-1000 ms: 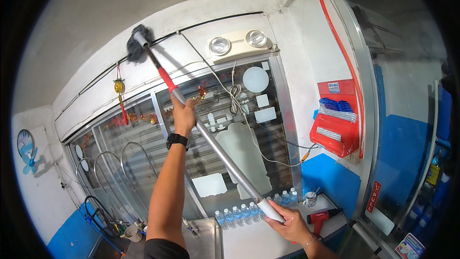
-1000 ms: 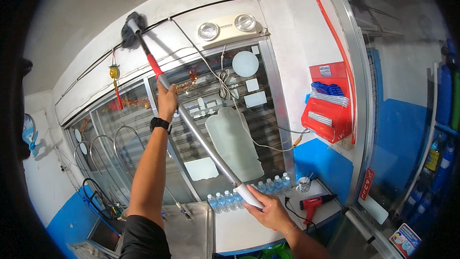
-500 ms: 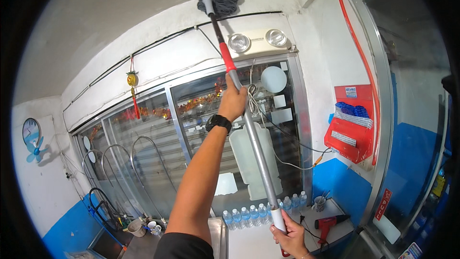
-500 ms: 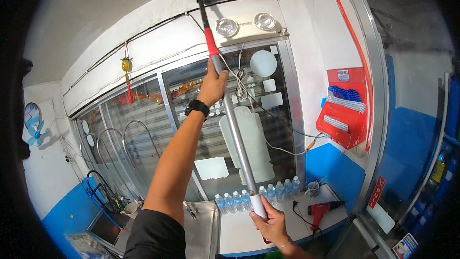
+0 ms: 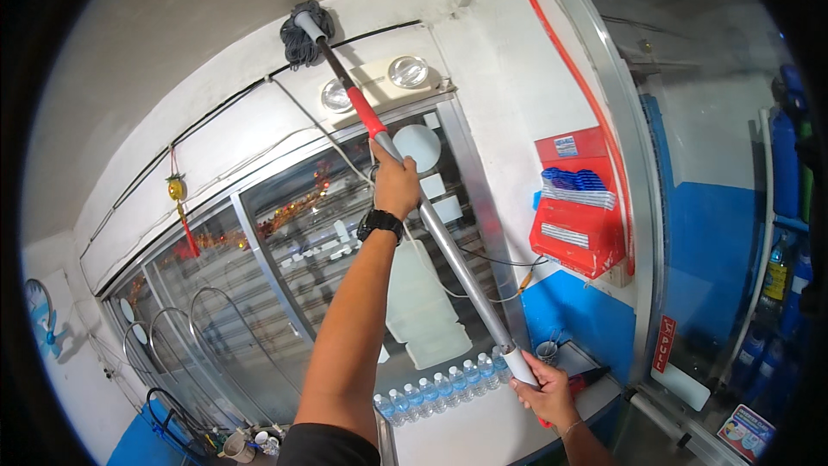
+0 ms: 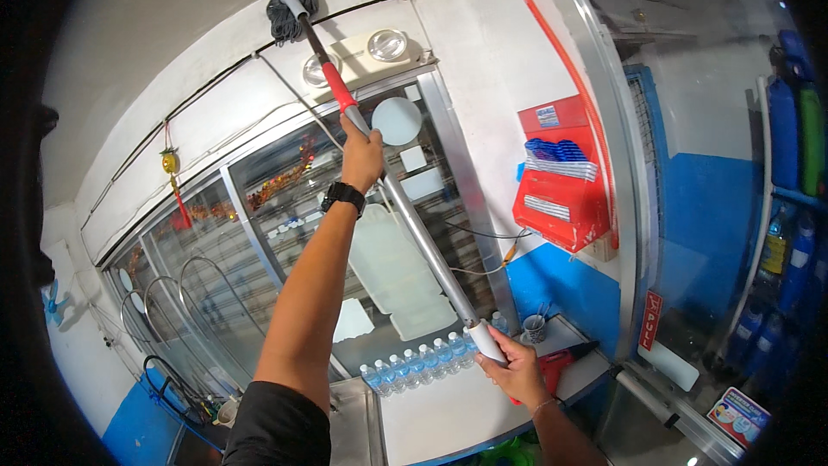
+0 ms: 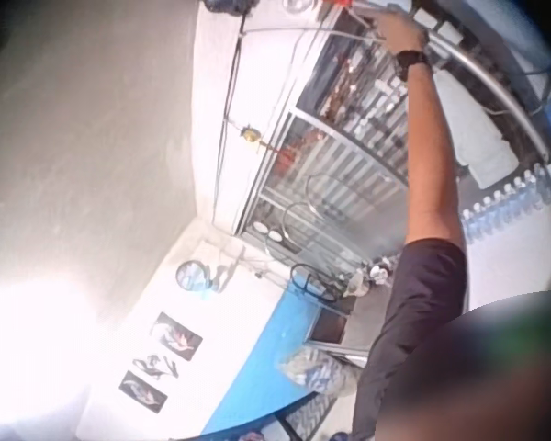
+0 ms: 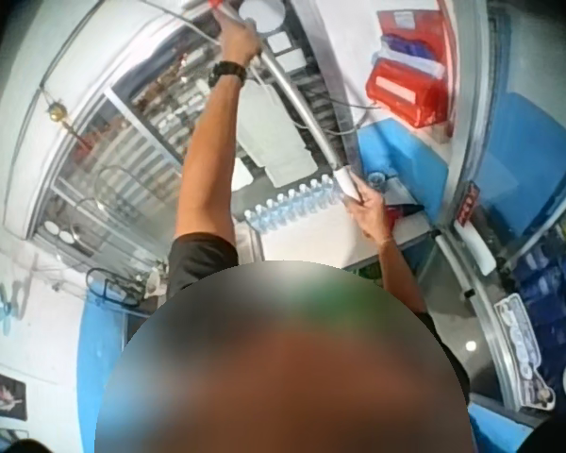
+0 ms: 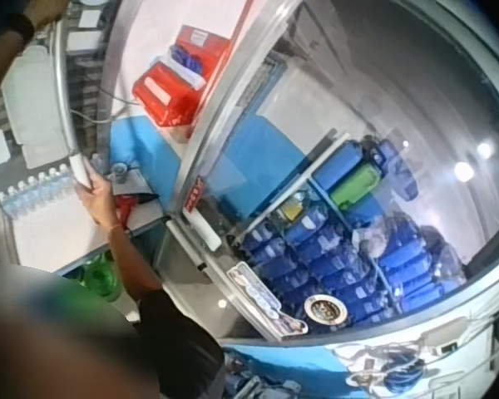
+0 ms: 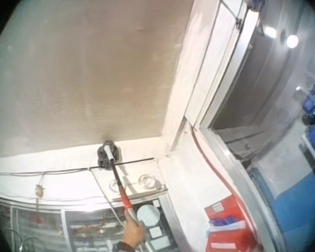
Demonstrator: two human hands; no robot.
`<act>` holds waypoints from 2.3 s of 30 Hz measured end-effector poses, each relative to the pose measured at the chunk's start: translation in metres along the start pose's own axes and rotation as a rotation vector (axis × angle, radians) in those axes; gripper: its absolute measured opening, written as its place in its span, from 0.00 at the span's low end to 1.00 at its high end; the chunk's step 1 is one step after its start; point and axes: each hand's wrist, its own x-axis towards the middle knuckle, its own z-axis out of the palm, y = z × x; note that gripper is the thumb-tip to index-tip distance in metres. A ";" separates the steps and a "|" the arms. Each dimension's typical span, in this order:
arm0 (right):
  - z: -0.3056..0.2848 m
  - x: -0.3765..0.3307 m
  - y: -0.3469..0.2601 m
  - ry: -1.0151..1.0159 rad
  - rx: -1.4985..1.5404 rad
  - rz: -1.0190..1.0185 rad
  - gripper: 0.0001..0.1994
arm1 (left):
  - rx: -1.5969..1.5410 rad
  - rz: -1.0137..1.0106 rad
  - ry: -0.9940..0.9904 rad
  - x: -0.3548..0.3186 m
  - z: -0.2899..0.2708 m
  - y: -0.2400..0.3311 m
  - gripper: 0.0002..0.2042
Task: The person uses a long-handled duster to wipe the upper wall and ceiling area near a glass door and a wall-mounted fan. The person moves the duster back and forth along the wall and ceiling junction, covering a wide area in a small room.
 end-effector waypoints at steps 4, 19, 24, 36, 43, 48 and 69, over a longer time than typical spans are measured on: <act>-0.005 -0.011 0.006 0.084 0.080 0.025 0.32 | 0.022 0.037 -0.096 0.000 0.049 0.030 0.42; -0.034 -0.016 0.031 0.129 0.117 0.041 0.34 | 0.011 0.118 -0.276 -0.015 0.119 0.067 0.42; -0.045 -0.011 0.042 0.031 0.062 0.074 0.33 | -0.056 0.057 -0.185 -0.026 0.087 0.034 0.41; -0.116 0.015 0.023 0.182 -0.314 0.019 0.16 | 0.166 -0.043 -0.103 -0.015 0.140 0.075 0.42; -0.070 0.005 0.010 0.267 -0.243 0.051 0.15 | 0.081 -0.019 -0.212 -0.010 0.147 0.096 0.42; -0.060 0.008 -0.002 0.286 -0.176 0.086 0.16 | -0.031 -0.024 -0.251 0.003 0.169 0.107 0.42; -0.176 -0.062 0.080 0.274 -0.229 0.179 0.15 | 0.079 0.037 -0.339 -0.138 0.241 0.110 0.44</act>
